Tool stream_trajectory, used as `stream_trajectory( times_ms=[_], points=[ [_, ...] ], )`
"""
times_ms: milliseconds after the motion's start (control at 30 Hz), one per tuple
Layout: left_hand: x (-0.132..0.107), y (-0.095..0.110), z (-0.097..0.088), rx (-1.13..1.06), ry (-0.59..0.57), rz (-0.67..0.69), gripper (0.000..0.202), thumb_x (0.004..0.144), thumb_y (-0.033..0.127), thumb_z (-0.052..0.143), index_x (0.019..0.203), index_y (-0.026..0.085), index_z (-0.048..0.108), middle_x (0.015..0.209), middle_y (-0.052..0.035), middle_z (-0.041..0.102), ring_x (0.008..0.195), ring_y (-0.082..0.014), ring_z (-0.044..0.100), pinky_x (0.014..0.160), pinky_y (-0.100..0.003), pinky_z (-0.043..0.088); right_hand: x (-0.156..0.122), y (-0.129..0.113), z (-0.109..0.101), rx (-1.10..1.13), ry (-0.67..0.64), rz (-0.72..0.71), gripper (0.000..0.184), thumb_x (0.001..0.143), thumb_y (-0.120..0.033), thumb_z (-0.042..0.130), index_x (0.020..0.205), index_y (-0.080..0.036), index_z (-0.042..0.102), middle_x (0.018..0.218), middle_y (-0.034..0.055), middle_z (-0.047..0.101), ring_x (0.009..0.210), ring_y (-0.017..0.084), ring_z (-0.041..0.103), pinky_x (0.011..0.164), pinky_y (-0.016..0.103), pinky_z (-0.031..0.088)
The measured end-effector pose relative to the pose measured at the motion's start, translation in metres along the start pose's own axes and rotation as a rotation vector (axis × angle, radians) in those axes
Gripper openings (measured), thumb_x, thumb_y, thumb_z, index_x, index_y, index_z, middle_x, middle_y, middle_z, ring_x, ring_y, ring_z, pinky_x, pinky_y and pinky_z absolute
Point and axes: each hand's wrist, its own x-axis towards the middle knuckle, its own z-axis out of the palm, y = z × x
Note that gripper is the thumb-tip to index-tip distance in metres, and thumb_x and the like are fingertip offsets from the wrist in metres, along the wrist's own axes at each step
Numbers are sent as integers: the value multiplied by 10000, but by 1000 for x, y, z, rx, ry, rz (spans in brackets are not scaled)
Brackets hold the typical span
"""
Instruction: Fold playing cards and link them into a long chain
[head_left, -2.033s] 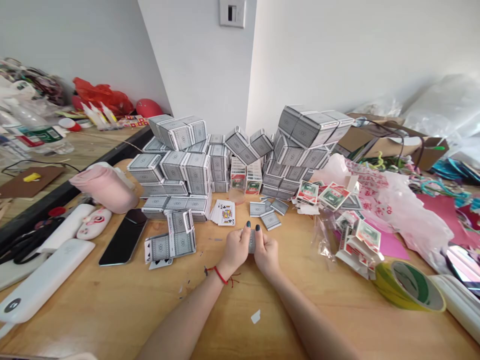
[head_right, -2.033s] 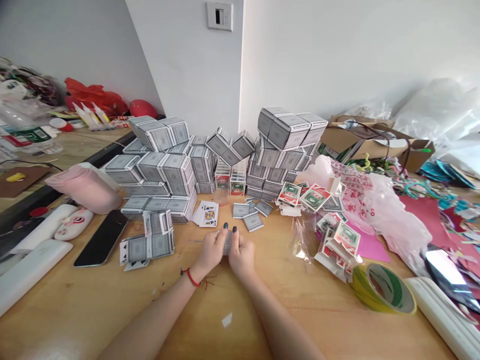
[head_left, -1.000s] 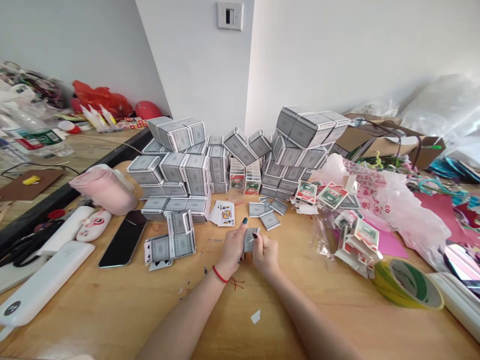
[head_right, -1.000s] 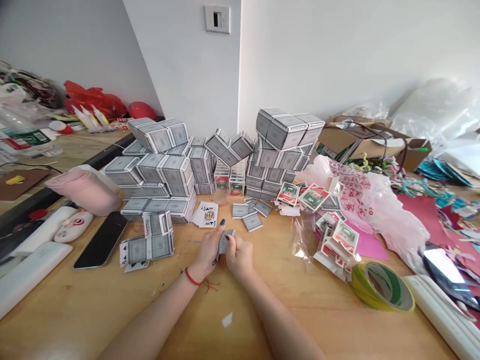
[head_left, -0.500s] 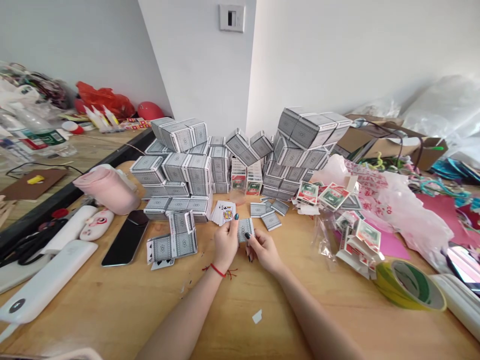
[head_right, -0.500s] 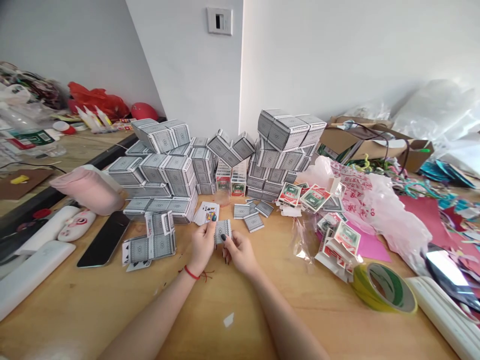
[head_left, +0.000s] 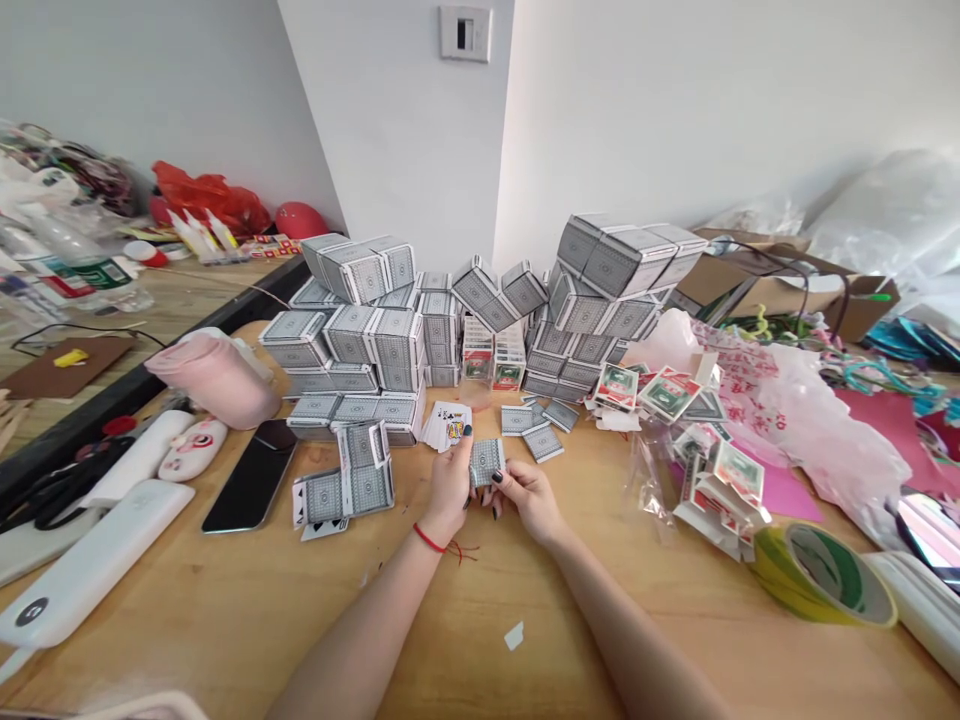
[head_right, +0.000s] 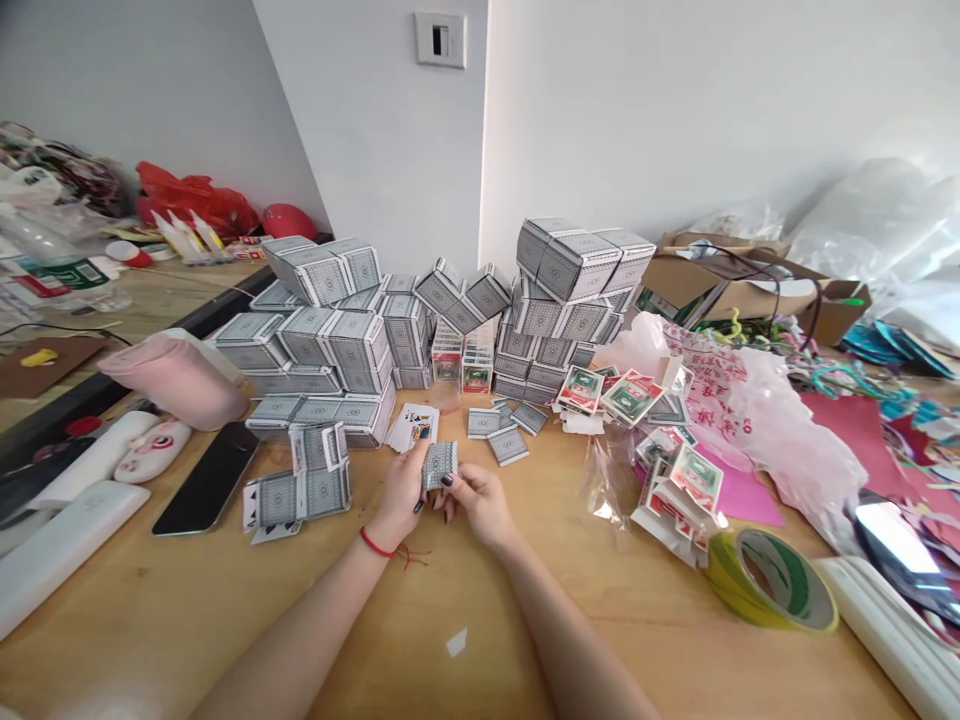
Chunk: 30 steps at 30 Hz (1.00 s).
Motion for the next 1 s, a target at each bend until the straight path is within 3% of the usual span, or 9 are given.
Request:
stream_trajectory(
  times_ms=[100, 200, 267, 333, 400, 500, 767, 933, 1000],
  points=[
    [2, 0, -6, 79, 4, 113, 458, 779, 539, 351, 520, 169, 429, 409, 31, 430, 327, -83, 386, 338, -205, 294, 2, 2, -4, 31, 104, 5, 330, 745, -478, 531, 626, -171, 507, 535, -2, 585, 385, 87, 474, 395, 206, 356],
    [5, 4, -16, 356, 61, 366, 431, 844, 447, 279, 623, 162, 516, 472, 0, 505, 432, -118, 488, 452, -237, 397, 6, 4, -16, 95, 329, -26, 334, 734, -484, 546, 625, -171, 504, 511, -11, 571, 369, 72, 442, 380, 193, 328],
    [7, 8, -23, 660, 71, 610, 276, 823, 368, 397, 707, 170, 552, 642, -37, 588, 668, -165, 573, 643, -293, 456, 7, 3, -26, 162, 480, -36, 328, 710, -491, 569, 650, -172, 520, 493, -22, 552, 365, 64, 415, 365, 184, 302],
    [11, 9, -28, 866, 38, 781, 158, 799, 288, 460, 860, 186, 564, 887, -70, 618, 918, -208, 554, 810, -358, 437, 9, 1, -34, 219, 544, -15, 334, 699, -497, 575, 763, -169, 567, 490, -31, 542, 367, 65, 409, 361, 185, 290],
    [15, 5, -31, 992, 3, 864, 264, 774, 242, 502, 1031, 183, 521, 1100, -90, 564, 1096, -232, 471, 923, -398, 387, 9, 0, -39, 258, 540, 15, 357, 686, -493, 587, 837, -169, 582, 491, -37, 541, 365, 66, 411, 363, 189, 292],
    [22, -6, -33, 1108, 30, 849, 379, 756, 223, 532, 1124, 156, 470, 1188, -117, 514, 1152, -260, 428, 953, -432, 374, 10, 0, -40, 252, 481, 54, 348, 664, -477, 614, 818, -166, 590, 488, -38, 547, 360, 63, 416, 368, 192, 299],
    [24, -11, -33, 1113, 68, 886, 242, 796, 198, 475, 1021, 163, 557, 1082, -103, 597, 1013, -221, 553, 859, -374, 463, 12, 7, -36, 150, 371, 54, 323, 656, -465, 634, 730, -153, 592, 475, -27, 556, 353, 66, 432, 368, 192, 326],
    [15, -1, -30, 1088, 135, 1024, 225, 830, 207, 434, 962, 164, 611, 993, -90, 649, 904, -199, 609, 814, -359, 484, 10, 5, -33, 194, 300, 121, 326, 671, -462, 621, 756, -148, 600, 558, 9, 610, 377, 81, 474, 376, 206, 370],
    [7, 3, -26, 1045, 65, 1110, 228, 826, 186, 445, 985, 165, 605, 1014, -76, 646, 954, -187, 592, 859, -350, 465, 9, 3, -30, 241, 227, 177, 352, 682, -478, 598, 795, -145, 605, 636, 42, 636, 428, 111, 521, 393, 233, 408]
  ],
)
